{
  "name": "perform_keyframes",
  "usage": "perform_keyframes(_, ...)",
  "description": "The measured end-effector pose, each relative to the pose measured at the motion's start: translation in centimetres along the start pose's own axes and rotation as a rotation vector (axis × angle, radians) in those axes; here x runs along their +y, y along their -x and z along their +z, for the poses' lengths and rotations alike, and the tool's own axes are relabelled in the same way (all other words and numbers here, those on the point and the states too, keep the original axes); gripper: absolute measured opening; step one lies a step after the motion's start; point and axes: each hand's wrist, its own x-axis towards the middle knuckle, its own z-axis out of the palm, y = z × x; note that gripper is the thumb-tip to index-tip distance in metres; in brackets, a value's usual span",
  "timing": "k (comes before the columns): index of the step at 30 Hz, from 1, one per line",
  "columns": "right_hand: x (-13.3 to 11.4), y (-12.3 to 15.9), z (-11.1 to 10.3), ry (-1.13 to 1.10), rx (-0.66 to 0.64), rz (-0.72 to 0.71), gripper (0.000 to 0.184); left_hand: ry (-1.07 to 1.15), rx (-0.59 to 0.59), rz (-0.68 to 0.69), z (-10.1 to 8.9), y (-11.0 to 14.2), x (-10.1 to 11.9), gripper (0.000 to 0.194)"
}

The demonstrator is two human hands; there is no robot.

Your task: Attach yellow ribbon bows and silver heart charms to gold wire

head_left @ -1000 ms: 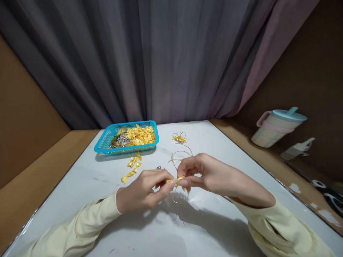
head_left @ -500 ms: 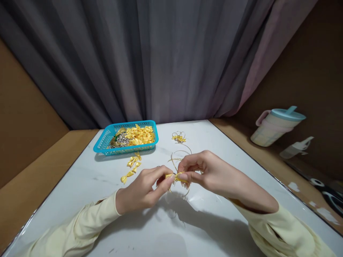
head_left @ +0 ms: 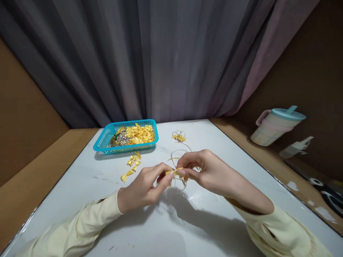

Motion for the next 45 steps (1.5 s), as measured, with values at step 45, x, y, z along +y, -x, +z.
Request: perform_keyframes(45,-0.4,-0.2,1.7,-0.817,0.244,-0.056,0.024,-0.391,0.025,0.072,-1.5,-0.6,0.2,0.019)
